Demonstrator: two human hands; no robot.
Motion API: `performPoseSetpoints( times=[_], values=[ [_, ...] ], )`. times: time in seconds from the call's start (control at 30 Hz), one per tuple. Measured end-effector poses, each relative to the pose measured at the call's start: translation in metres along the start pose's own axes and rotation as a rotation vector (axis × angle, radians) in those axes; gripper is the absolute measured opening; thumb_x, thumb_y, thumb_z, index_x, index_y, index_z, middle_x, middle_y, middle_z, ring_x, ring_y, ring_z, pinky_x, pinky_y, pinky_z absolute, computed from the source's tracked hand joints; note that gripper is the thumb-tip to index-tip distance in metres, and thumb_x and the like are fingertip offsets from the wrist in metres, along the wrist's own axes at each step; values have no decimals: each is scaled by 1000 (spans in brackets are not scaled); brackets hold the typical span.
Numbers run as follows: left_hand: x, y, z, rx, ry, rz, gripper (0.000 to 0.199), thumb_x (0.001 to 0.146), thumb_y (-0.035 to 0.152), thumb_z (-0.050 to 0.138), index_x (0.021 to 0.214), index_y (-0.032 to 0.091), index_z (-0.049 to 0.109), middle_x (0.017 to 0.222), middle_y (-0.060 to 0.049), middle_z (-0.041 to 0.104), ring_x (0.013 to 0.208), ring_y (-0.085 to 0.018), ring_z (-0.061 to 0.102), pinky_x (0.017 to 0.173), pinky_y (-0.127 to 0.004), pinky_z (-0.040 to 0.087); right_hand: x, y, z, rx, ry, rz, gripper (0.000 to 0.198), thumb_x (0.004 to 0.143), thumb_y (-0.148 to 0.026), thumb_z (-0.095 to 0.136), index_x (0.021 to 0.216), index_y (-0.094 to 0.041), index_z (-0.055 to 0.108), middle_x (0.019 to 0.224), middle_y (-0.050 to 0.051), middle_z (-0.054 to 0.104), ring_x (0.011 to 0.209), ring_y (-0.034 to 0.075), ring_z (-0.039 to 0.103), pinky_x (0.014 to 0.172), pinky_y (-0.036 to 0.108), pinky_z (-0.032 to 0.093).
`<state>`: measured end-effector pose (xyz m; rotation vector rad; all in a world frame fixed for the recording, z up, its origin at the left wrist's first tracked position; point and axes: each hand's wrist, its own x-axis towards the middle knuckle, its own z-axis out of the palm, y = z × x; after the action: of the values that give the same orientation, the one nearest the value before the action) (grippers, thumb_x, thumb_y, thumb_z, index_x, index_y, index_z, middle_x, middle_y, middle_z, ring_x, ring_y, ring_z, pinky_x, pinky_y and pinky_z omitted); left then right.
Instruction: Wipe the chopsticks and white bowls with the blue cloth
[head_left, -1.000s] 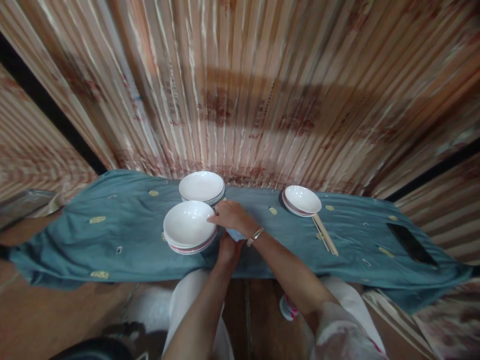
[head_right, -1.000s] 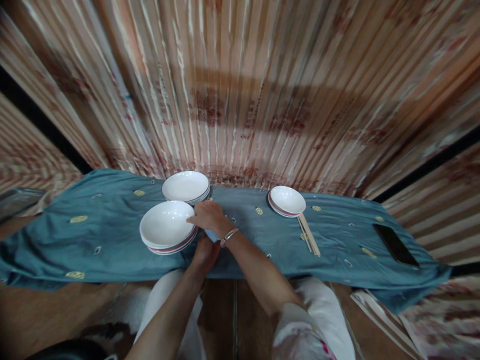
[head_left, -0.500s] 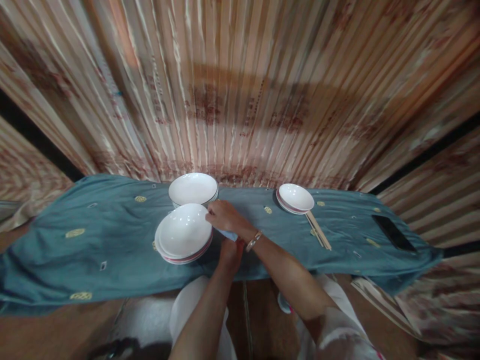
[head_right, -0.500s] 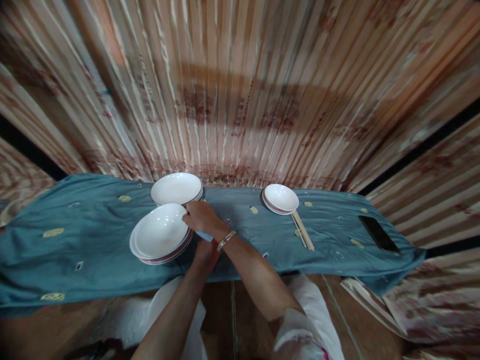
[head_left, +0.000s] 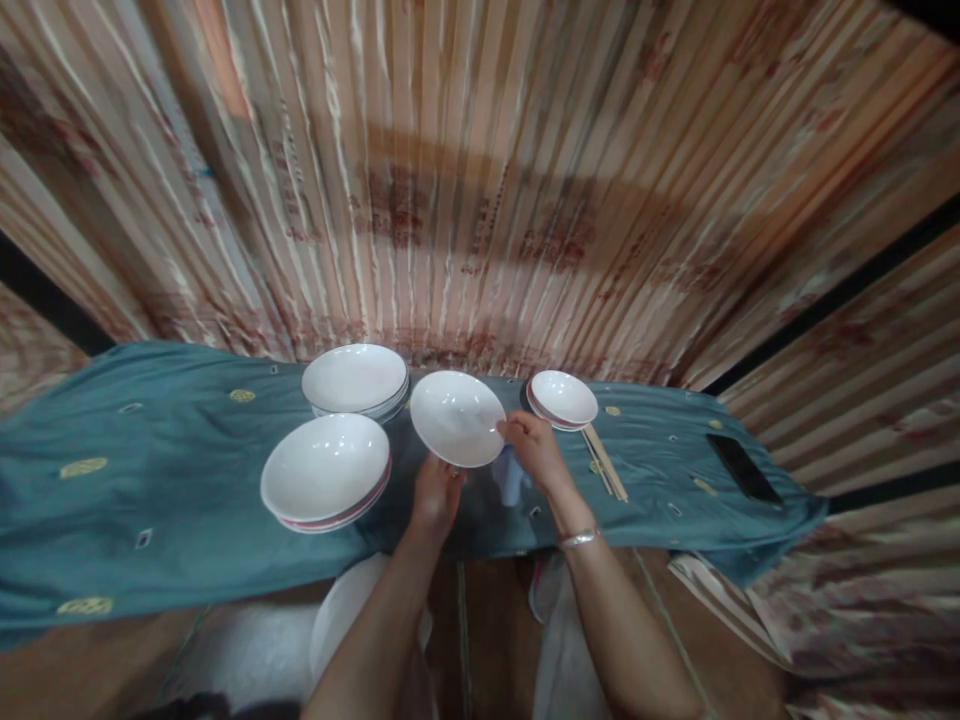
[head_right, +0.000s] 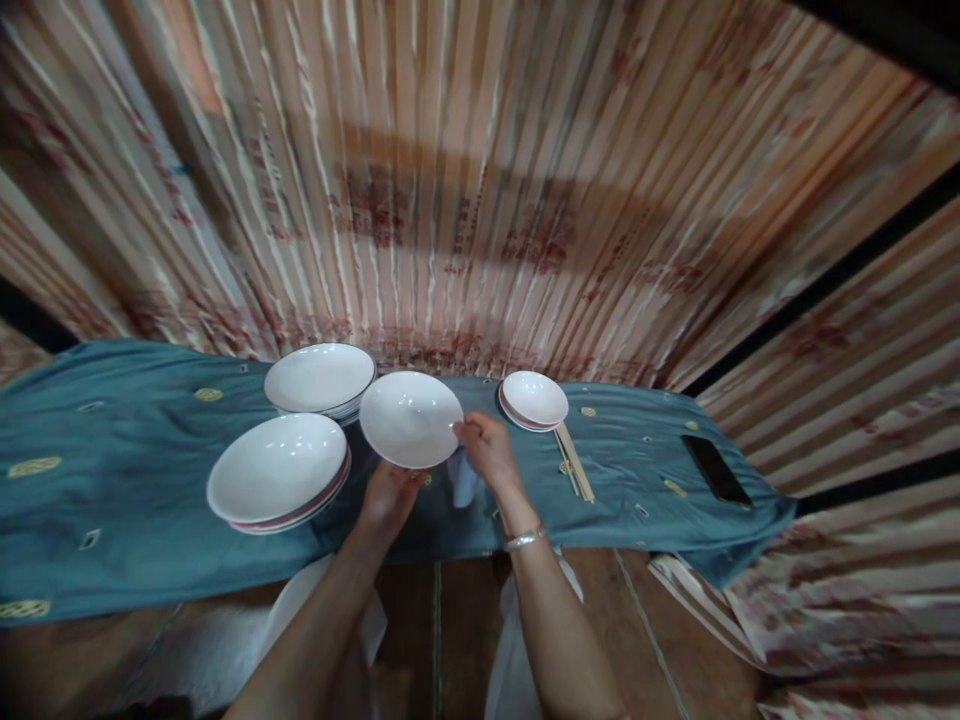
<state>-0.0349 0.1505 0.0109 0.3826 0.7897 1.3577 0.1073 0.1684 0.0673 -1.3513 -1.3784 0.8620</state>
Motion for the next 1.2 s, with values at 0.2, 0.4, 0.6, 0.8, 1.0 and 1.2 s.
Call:
performPoseSetpoints(
  times=[0.2,0.4,0.6,0.8,1.0,1.2],
  values=[
    [-10,11,8,50,-4,-50,50,67,58,71,101,21,66,112,-10,69,113,-26,60,85,-36,50,-17,55,-18,-1,144,91,36,66,-54,60,59,-18,56,50,-5,43,51,10,36,48,22,29],
    [-12,7,3,169,87,-23,55,49,35,85,98,19,66,92,-4,71,88,-23,66,71,-34,54,-23,72,-25,-189,-42,45,40,73,-55,54,61,-18,61,53,0,57,52,14,49,51,24,36],
    [-8,8,-1,285,99,80,58,46,36,86,98,20,66,93,-4,72,81,-20,66,62,-27,51,-30,35,-51,-482,318,-94,37,88,-44,50,111,-17,63,94,9,74,73,21,67,68,30,50],
    [-7,3,3,323,62,69,62,46,42,87,100,19,67,97,-7,72,84,-22,67,63,-28,52,-23,16,-18,-527,54,-404,44,95,-34,43,133,-13,50,132,17,59,120,24,57,99,39,47],
    [-5,2,4,300,68,41,65,49,47,87,104,18,67,103,-9,73,92,-27,68,72,-33,56,-11,43,-8,-544,-201,-362,29,95,-23,43,114,-17,65,113,13,69,106,22,64,96,38,49],
    [-4,3,5,301,47,63,62,54,47,85,107,19,71,113,-9,72,106,-29,65,88,-36,54,-5,56,2,-609,-308,-412,35,93,-16,44,124,-13,60,126,16,62,121,23,56,105,39,44]
  ],
)
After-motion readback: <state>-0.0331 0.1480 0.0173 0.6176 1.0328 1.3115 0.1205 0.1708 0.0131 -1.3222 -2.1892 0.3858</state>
